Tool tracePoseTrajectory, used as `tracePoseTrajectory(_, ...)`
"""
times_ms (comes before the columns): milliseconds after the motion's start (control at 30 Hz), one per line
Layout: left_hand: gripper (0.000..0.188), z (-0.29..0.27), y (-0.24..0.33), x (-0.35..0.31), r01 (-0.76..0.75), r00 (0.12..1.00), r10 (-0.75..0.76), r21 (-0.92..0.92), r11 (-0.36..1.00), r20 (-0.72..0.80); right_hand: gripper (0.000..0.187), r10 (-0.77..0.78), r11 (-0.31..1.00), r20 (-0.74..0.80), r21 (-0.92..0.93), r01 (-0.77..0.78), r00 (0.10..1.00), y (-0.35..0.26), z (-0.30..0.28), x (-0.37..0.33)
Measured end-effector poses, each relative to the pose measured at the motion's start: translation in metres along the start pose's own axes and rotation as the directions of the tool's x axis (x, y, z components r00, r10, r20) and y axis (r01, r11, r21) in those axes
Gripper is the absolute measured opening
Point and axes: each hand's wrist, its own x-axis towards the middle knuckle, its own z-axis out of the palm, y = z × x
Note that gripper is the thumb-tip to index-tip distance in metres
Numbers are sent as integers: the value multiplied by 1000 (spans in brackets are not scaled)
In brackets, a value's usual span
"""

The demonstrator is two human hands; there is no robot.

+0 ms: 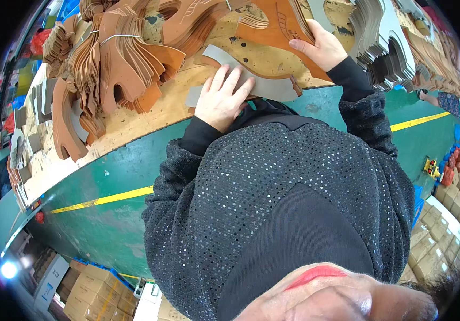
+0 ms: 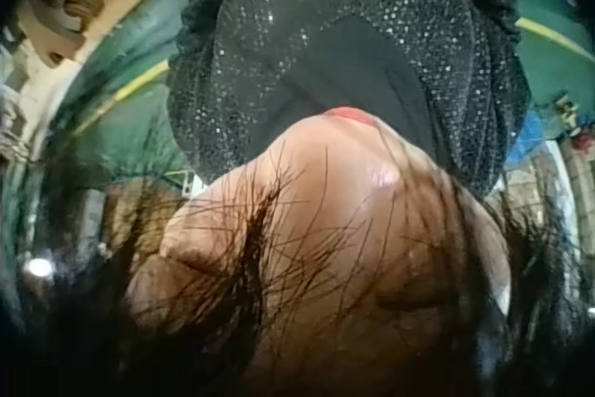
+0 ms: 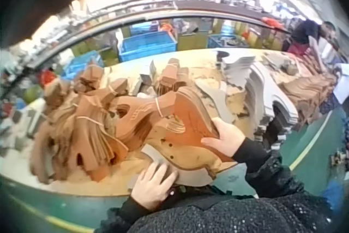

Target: The person sorts and stacks curved leather components into organized piles by hand.

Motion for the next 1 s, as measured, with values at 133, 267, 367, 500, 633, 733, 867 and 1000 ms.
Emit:
tracePoseTrajectory(133,70,-7,5,-3,28,996,-21,82,996,-92,56,12,992,-63,-127,-20,998,-8,6,-3)
tracePoseTrajectory(267,73,-3,3,-15,250,964,-242,72,965,-111,57,41,988,-32,-145,-46,999,-7,4,-2)
tracePoseTrajectory(367,73,0,-4,-20,172,982,-152,185,968,-115,58,36,986,-35,-161,-41,999,-7,6,-2)
tracePoseTrajectory(500,64,9,-4,-27,140,980,-104,217,966,-171,60,37,986,-16,-164,-39,999,-7,6,-2)
tracePoseTrajectory(633,57,4,-2,-28,81,986,-46,223,971,-159,62,17,981,-48,-192,-25,999,-6,8,-4)
tracePoseTrajectory(733,55,-3,-3,-24,38,991,-4,246,969,-137,62,18,981,-37,-192,-25,999,-3,9,-5)
tracePoseTrajectory(867,54,-18,-4,-16,-28,999,38,236,971,-39,62,37,983,-5,-182,-37,999,1,8,-1)
tracePoseTrajectory(1000,53,-23,-8,-14,-93,991,65,264,960,115,61,11,988,-19,-155,-14,1000,4,8,1)
